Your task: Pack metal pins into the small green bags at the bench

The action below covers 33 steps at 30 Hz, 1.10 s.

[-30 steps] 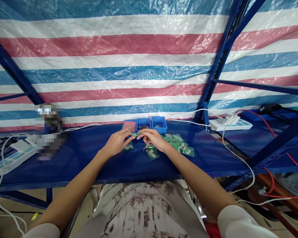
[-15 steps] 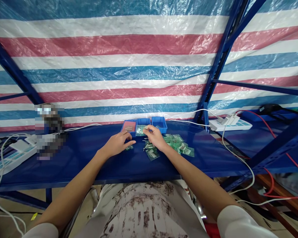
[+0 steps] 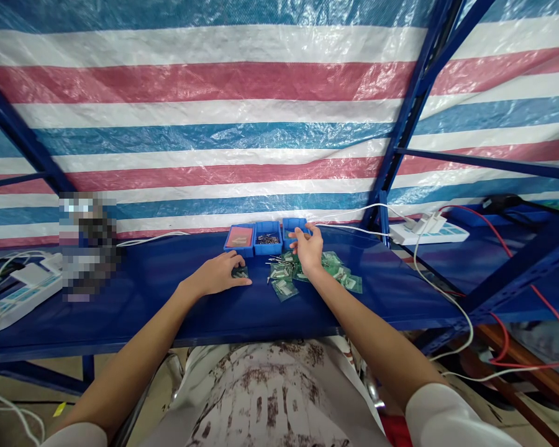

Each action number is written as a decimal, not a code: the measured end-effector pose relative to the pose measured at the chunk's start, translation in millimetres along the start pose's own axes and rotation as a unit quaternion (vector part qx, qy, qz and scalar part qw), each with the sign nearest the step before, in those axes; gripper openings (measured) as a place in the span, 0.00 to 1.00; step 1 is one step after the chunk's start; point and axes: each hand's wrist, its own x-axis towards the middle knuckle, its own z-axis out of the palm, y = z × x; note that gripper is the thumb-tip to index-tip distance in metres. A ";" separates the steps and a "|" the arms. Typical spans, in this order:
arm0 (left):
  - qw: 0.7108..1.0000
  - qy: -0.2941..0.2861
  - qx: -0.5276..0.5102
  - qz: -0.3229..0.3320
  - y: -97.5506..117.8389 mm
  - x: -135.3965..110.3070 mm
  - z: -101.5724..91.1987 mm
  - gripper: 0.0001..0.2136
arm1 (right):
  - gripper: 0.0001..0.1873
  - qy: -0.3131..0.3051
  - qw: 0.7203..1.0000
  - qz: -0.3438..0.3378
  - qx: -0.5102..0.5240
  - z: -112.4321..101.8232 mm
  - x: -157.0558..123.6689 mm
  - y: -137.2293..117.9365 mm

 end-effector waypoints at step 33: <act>0.969 0.141 -0.157 0.132 27.9 11.1 0.6 0.15 | 0.22 -0.442 0.875 -0.110 -0.166 21.6 -49.2 -21.5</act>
